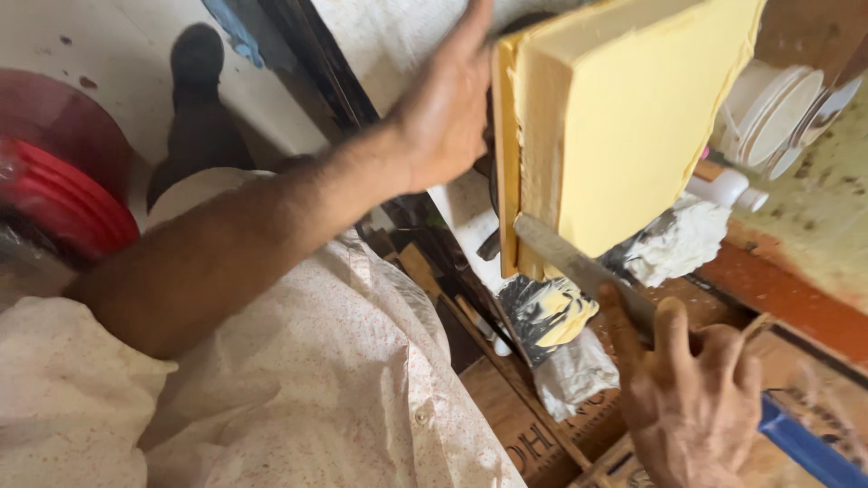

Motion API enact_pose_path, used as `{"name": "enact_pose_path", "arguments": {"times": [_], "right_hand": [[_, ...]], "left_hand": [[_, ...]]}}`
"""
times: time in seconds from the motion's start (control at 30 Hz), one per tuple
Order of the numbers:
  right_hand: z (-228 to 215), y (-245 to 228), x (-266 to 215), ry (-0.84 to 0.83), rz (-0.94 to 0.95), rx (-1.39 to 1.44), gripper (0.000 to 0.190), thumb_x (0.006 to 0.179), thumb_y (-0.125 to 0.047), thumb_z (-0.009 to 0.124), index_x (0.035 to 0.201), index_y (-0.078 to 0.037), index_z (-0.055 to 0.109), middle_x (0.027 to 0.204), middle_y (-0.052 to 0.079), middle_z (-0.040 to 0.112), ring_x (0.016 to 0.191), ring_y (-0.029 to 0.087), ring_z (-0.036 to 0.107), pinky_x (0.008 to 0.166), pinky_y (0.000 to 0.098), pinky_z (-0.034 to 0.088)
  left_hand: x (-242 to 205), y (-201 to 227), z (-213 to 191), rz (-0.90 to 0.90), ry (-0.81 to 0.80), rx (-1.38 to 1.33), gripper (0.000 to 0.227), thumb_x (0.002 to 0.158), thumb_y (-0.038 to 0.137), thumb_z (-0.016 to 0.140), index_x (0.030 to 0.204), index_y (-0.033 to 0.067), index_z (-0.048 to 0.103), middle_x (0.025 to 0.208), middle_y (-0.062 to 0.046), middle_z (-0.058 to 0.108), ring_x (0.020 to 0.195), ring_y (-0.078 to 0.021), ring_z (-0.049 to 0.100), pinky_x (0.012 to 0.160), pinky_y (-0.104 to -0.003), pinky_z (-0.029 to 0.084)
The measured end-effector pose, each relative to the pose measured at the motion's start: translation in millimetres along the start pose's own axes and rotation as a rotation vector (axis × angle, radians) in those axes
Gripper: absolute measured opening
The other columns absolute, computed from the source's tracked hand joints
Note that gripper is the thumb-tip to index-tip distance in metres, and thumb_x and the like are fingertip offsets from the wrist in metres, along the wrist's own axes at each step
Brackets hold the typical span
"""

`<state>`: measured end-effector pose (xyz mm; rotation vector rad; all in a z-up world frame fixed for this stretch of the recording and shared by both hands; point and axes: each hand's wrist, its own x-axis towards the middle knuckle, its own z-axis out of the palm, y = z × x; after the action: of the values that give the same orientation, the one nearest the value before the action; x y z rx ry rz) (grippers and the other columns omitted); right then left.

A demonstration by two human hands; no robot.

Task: The person spreads a yellow compound onto a rectangular board using a metal spatula. They repeatedly scoop the compound from a black surface and smooth it across the board's surface, then use a straight metal bar to level the layer.

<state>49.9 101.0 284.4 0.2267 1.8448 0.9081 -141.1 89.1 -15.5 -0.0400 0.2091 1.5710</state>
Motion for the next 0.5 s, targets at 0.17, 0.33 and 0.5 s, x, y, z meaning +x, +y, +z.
{"name": "enact_pose_path", "arguments": {"times": [0.17, 0.33, 0.5], "right_hand": [[56, -51, -49, -0.011, 0.146, 0.271, 0.079, 0.084, -0.006, 0.067, 0.147, -0.05, 0.05, 0.124, 0.001, 0.058, 0.096, 0.025, 0.057, 0.077, 0.0357, 0.055], [150, -108, -116, 0.206, 0.461, 0.867, 0.053, 0.094, -0.016, 0.063, 0.143, -0.035, 0.06, 0.123, 0.01, 0.066, 0.103, 0.031, 0.064, 0.089, 0.0462, 0.055], [279, -216, -135, 0.185, 1.012, 1.582, 0.042, 0.11, -0.026, 0.056, 0.149, -0.013, 0.058, 0.134, 0.025, 0.065, 0.116, 0.037, 0.064, 0.095, 0.0479, 0.05]], "left_hand": [[11, -8, -20, 0.25, -0.088, -0.038, 0.082, 0.109, 0.065, 0.035, 0.161, 0.0002, 0.034, 0.17, -0.028, 0.028, 0.159, -0.0422, 0.027, 0.128, -0.066, 0.019], [-12, -40, -20, 0.321, 0.188, 0.065, 0.074, 0.111, 0.051, 0.039, 0.166, 0.0047, 0.025, 0.158, -0.019, 0.042, 0.143, -0.0317, 0.046, 0.127, -0.053, 0.039], [-46, -113, -20, 0.42, 0.41, 0.641, 0.071, 0.112, 0.035, 0.044, 0.168, 0.0173, 0.005, 0.156, -0.017, 0.039, 0.122, -0.028, 0.044, 0.085, -0.049, 0.044]]}}
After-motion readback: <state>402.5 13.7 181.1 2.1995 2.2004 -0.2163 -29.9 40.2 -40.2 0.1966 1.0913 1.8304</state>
